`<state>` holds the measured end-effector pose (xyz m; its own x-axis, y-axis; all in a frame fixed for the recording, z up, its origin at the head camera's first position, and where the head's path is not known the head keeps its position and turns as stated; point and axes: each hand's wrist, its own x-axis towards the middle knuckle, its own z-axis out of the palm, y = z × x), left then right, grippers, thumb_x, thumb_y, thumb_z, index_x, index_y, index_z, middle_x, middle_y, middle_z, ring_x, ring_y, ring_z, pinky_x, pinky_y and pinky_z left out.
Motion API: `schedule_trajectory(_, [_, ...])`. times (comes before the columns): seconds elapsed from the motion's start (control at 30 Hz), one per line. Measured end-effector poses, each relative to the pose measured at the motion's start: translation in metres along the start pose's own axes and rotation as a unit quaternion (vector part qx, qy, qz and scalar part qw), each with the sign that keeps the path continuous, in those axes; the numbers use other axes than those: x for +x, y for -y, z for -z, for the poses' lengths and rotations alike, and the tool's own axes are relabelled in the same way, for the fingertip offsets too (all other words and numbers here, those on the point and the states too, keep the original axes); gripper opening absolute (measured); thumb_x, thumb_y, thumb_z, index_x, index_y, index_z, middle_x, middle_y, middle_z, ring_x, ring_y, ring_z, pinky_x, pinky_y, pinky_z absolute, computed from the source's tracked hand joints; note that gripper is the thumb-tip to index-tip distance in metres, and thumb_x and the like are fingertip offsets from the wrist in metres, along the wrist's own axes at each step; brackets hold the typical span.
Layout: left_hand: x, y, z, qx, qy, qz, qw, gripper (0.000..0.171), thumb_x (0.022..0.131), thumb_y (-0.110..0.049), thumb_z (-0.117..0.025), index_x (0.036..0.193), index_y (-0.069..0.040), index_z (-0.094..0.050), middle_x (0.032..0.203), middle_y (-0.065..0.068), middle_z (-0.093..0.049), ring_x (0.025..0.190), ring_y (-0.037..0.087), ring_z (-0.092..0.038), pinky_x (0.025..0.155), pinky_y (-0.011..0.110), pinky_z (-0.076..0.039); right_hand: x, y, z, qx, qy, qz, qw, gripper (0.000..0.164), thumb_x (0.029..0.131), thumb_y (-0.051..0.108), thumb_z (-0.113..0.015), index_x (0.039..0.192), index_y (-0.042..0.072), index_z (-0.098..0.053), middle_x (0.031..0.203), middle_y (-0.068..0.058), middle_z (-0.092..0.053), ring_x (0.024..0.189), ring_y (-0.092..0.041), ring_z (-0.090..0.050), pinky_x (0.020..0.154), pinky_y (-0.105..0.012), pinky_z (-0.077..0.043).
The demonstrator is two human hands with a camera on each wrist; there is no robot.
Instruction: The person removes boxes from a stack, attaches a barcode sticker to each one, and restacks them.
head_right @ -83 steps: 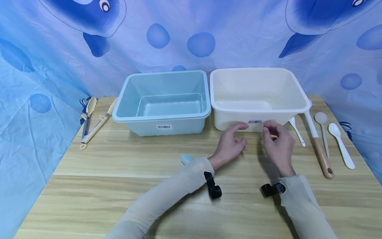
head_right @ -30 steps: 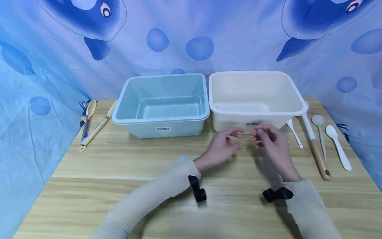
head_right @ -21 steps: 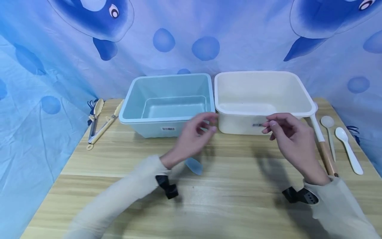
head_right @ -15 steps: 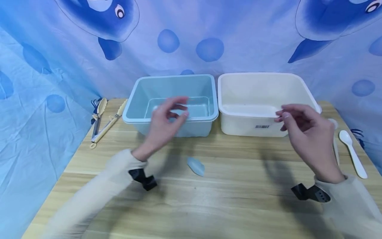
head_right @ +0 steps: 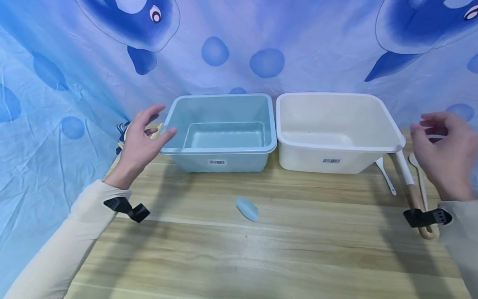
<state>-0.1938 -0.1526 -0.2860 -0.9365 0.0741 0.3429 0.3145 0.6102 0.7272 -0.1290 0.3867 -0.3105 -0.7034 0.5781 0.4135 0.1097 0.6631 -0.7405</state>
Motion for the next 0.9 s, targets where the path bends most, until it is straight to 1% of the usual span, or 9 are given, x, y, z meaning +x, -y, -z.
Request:
schedule_trajectory(0.07, [0.000,0.011,0.002,-0.011,0.012,0.031,0.9994,0.065,0.089,-0.031,-0.069,0.145,-0.018,-0.041,0.151,0.011,-0.035,0.140,0.031,-0.033,0.111,0.055,-0.035,0.006,-0.011,0.000,-0.006,0.019,-0.036,0.999,0.026,0.096,0.023,-0.050,0.102,0.048,-0.049,0.083,0.038,-0.039,0.075,0.019,-0.036,0.074,-0.006,-0.029])
schedule_trajectory(0.17, [0.001,0.025,0.002,-0.041,0.036,0.080,0.9953,0.070,0.088,-0.034,-0.069,0.149,-0.021,-0.035,0.156,0.009,-0.027,0.144,0.033,-0.028,0.114,0.055,-0.031,0.013,-0.025,-0.001,0.034,0.059,-0.062,0.996,0.031,0.094,0.016,-0.052,0.093,0.047,-0.045,0.080,0.034,-0.042,0.070,0.018,-0.040,0.065,0.000,-0.035])
schedule_trajectory(0.27, [0.002,0.038,-0.001,-0.082,0.059,0.117,0.9880,0.074,0.088,-0.036,-0.069,0.151,-0.024,-0.030,0.160,0.007,-0.020,0.146,0.033,-0.025,0.115,0.055,-0.031,0.018,-0.038,-0.004,0.095,0.106,-0.050,0.989,0.031,0.094,0.010,-0.054,0.096,0.041,-0.049,0.080,0.031,-0.048,0.065,0.017,-0.047,0.052,0.001,-0.041])
schedule_trajectory(0.3, [0.003,0.041,-0.003,-0.094,0.065,0.125,0.9857,0.075,0.088,-0.036,-0.069,0.151,-0.025,-0.029,0.160,0.007,-0.019,0.146,0.033,-0.025,0.114,0.055,-0.031,0.020,-0.041,-0.006,0.107,0.122,-0.042,0.986,0.030,0.094,0.009,-0.054,0.099,0.039,-0.049,0.082,0.029,-0.049,0.064,0.016,-0.049,0.052,0.000,-0.042])
schedule_trajectory(0.4, [0.004,0.052,-0.008,-0.125,0.079,0.130,0.9804,0.076,0.089,-0.035,-0.069,0.152,-0.025,-0.027,0.160,0.008,-0.022,0.145,0.032,-0.027,0.113,0.055,-0.034,0.023,-0.048,-0.009,0.101,0.164,-0.027,0.981,0.025,0.097,0.015,-0.054,0.108,0.037,-0.049,0.088,0.026,-0.049,0.067,0.015,-0.051,0.054,-0.002,-0.045])
schedule_trajectory(0.47, [0.004,0.058,-0.011,-0.129,0.087,0.134,0.9786,0.077,0.088,-0.035,-0.069,0.152,-0.026,-0.025,0.160,0.008,-0.022,0.145,0.031,-0.026,0.114,0.054,-0.032,0.026,-0.051,-0.012,0.092,0.180,-0.028,0.979,0.023,0.097,0.019,-0.054,0.112,0.036,-0.049,0.090,0.024,-0.049,0.070,0.013,-0.052,0.054,-0.004,-0.045])
schedule_trajectory(0.57, [0.003,0.064,-0.016,-0.115,0.098,0.137,0.9790,0.080,0.088,-0.034,-0.069,0.153,-0.029,-0.022,0.162,0.005,-0.015,0.147,0.030,-0.019,0.117,0.056,-0.024,0.032,-0.055,-0.016,0.095,0.198,-0.036,0.975,0.020,0.096,0.021,-0.057,0.112,0.032,-0.053,0.088,0.024,-0.052,0.069,0.011,-0.054,0.051,-0.009,-0.047])
schedule_trajectory(0.7, [0.002,0.068,-0.020,-0.102,0.098,0.130,0.9813,0.083,0.087,-0.034,-0.069,0.153,-0.033,-0.019,0.164,0.001,-0.009,0.150,0.029,-0.010,0.118,0.060,-0.014,0.041,-0.061,-0.020,0.071,0.233,-0.029,0.969,0.017,0.097,0.026,-0.056,0.110,0.035,-0.052,0.086,0.027,-0.051,0.065,0.009,-0.054,0.050,-0.014,-0.045])
schedule_trajectory(0.9, [0.002,0.073,-0.021,-0.105,0.094,0.131,0.9814,0.082,0.087,-0.038,-0.070,0.152,-0.037,-0.021,0.164,-0.002,-0.009,0.150,0.027,-0.011,0.118,0.060,-0.014,0.053,-0.066,-0.025,0.053,0.267,-0.013,0.962,0.015,0.098,0.022,-0.054,0.108,0.034,-0.053,0.084,0.029,-0.051,0.064,0.008,-0.053,0.048,-0.020,-0.046])
